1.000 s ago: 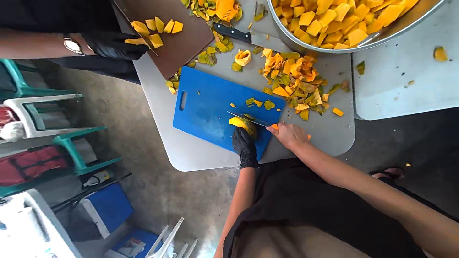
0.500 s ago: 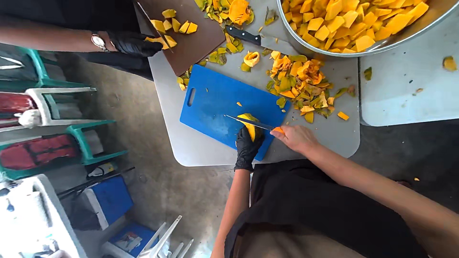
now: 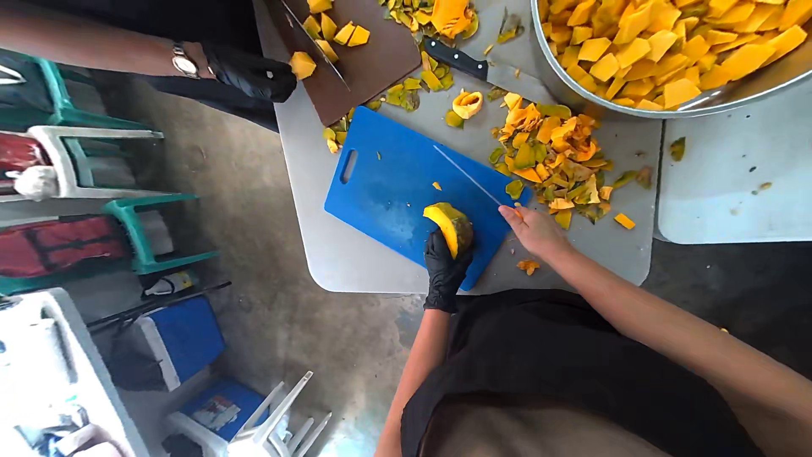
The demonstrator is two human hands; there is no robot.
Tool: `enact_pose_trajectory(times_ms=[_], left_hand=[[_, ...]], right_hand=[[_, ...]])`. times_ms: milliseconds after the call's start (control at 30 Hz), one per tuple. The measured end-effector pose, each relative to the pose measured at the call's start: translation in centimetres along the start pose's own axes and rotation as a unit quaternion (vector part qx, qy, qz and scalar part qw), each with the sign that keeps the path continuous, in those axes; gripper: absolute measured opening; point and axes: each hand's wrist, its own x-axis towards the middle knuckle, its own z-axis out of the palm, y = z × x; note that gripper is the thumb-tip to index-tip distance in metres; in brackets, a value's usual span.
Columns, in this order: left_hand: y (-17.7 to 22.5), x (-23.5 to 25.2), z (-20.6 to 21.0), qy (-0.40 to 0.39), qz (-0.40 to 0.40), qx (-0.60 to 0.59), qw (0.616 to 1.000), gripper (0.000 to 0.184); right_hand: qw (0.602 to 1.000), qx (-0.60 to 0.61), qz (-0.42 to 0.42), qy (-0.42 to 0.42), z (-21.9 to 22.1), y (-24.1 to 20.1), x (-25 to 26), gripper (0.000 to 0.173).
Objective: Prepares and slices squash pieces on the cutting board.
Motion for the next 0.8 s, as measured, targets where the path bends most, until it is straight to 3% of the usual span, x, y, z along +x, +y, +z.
enact_pose_trajectory(times_ms=[133,233,300,433,600,800], left_hand=[[1.5,0.3,-0.2,0.160,0.041,-0.062,0.984,0.080],[1.8,1.3,0.0,0.236,0.129,-0.071,0.961,0.081],[1.7,2.0,0.1,0.250,0.178,-0.048,0.950,0.080],[1.9,2.1,1.1,0.263,0.219,0.008,0.940,0.078],[1.4,1.0,1.8,0.282,0.203,0.034,0.937,0.078],[2.3,0.0,0.2,0.266,0.170,0.021,0.949,0.075]], right_hand=[[1.000,0.015,0.013,-0.006,-2.0,0.9,-1.4,0.066],[0.994,0.104,-0.024,-0.030,-1.6,0.0,-2.6,0.050],[0.982,0.168,-0.082,-0.041,-1.0,-1.5,-3.3,0.051],[0.967,0.191,-0.170,-0.015,-0.2,-4.6,-3.6,0.087],[0.958,0.164,-0.235,-0.010,0.1,-4.1,-2.8,0.071],[0.942,0.149,-0.297,0.055,1.2,-6.6,-3.5,0.069]])
